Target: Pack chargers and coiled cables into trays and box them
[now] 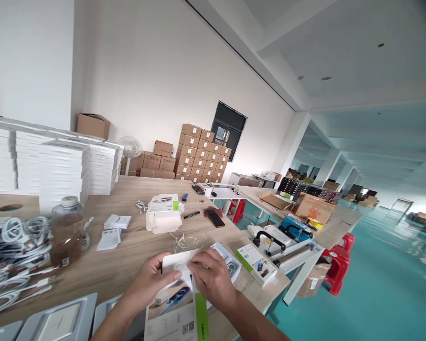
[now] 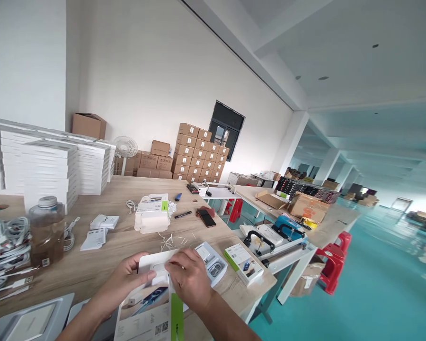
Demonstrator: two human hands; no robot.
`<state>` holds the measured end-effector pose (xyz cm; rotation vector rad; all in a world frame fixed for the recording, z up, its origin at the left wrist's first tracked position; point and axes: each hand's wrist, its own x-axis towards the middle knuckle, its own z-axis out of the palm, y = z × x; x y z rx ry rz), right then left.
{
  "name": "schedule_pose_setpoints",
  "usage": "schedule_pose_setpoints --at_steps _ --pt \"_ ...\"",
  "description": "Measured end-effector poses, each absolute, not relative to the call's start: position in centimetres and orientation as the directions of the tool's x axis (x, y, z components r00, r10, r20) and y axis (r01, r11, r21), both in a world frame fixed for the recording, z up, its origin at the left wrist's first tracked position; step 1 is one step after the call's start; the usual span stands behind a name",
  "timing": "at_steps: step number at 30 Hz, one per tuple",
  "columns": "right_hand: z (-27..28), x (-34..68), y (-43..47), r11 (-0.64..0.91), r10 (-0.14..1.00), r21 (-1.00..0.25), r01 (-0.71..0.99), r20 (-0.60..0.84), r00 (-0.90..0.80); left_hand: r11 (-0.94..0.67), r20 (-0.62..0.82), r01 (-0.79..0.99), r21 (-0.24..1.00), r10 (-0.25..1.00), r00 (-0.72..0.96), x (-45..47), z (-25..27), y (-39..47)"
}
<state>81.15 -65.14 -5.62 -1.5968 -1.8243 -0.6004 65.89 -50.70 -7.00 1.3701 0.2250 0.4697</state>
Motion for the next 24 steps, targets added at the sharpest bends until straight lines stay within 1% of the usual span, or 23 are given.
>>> schedule_pose_setpoints --at_steps 2,5,7,9,12,14,16,24 --pt "-5.5 81.4 -65.1 0.133 0.692 -0.152 0.979 0.722 0.018 0.083 0.146 -0.205 0.975 0.456 0.878 66.0 -7.1 -50.7" --pt "-5.0 82.1 -65.4 0.135 0.720 -0.391 0.910 0.670 0.181 0.027 0.176 -0.212 0.977 0.460 0.870 66.2 -7.3 -50.8" --pt "-4.5 82.6 -65.7 0.160 0.786 -0.565 0.810 0.569 0.242 -0.004 0.190 -0.211 0.977 0.454 0.870 66.2 -7.4 -50.9" --pt "-4.1 82.9 -66.0 0.140 0.857 -0.711 0.690 0.436 0.275 -0.031 0.200 -0.209 0.977 0.451 0.870 66.3 -7.5 -51.0" --pt "-4.1 83.0 -66.2 0.094 0.899 -0.838 0.537 0.303 0.316 -0.062 0.213 -0.207 0.976 0.451 0.866 66.4 -7.5 -51.0" --pt "-4.3 83.0 -66.1 0.099 0.899 -0.878 0.468 0.280 0.336 -0.082 0.223 -0.209 0.974 0.451 0.864 66.4 -7.6 -51.1" --pt "-4.5 83.0 -65.9 0.113 0.893 -0.891 0.441 0.285 0.347 -0.099 0.234 -0.213 0.972 0.452 0.861 66.3 -7.5 -51.1" --pt "-5.2 83.0 -65.9 0.117 0.861 -0.842 0.526 0.350 0.368 -0.111 0.245 -0.218 0.970 0.455 0.856 66.0 -7.5 -51.6"
